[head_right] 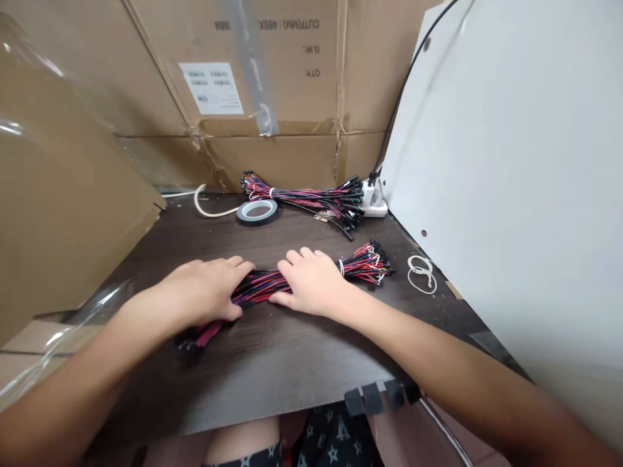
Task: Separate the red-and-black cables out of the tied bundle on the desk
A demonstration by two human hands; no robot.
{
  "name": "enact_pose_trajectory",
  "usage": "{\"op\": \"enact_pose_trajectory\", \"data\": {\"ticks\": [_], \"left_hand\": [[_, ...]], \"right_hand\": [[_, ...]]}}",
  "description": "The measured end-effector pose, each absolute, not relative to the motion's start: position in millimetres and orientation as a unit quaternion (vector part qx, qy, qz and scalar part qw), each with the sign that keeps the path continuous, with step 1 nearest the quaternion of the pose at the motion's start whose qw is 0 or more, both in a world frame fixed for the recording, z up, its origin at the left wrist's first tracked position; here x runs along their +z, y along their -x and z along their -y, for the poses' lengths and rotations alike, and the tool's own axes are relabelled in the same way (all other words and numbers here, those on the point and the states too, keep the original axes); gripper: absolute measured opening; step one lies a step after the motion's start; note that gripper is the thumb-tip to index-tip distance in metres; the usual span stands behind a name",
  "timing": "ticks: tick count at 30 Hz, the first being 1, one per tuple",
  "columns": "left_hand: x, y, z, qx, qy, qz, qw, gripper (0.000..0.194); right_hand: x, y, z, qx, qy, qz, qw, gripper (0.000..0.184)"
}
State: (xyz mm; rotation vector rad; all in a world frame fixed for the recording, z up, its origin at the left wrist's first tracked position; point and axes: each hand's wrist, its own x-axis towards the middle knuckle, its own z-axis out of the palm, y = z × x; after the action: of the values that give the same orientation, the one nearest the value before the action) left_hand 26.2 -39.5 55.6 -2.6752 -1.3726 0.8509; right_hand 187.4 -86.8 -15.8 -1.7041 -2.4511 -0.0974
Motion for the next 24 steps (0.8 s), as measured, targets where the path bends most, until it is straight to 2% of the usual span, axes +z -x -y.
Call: {"op": "enact_pose_trajectory", "data": {"ticks": [2,4,8,11,14,18,24], "left_hand": [[53.7,-28.9,33.3,0.291,0.852,0.436,0.023,0.050],[46.9,-27.5,26.3,0.288,0.851,0.438,0.031,0.052],[28.4,-16.0,10.5,0.188,0.878,0.435,0.061,0.039],[19.3,-8.0,0.9,0.132,0.900,0.412,0.047,0.034],[14.8,-4.7,-2.8,0.101,0.907,0.407,0.033,0.029],[10.0,-3.0,-1.4,0.059,0.916,0.392,0.067,0.017],[7.7,-1.1,7.3,0.037,0.920,0.380,0.085,0.015]], "right_hand": [[-11.5,-196.8,85.8,-0.035,0.550,0.833,0.059,0.041],[-8.0,-205.9,85.6,-0.044,0.531,0.845,0.038,0.039],[-6.5,-214.9,86.0,-0.056,0.533,0.844,0.014,0.051],[-7.9,-213.2,84.4,-0.044,0.559,0.828,0.009,0.051],[-7.6,-209.3,80.7,-0.015,0.598,0.801,0.007,0.043],[-4.8,-206.4,75.9,0.024,0.629,0.777,0.002,0.030],[-5.0,-207.8,75.6,0.011,0.649,0.761,-0.007,0.018]]}}
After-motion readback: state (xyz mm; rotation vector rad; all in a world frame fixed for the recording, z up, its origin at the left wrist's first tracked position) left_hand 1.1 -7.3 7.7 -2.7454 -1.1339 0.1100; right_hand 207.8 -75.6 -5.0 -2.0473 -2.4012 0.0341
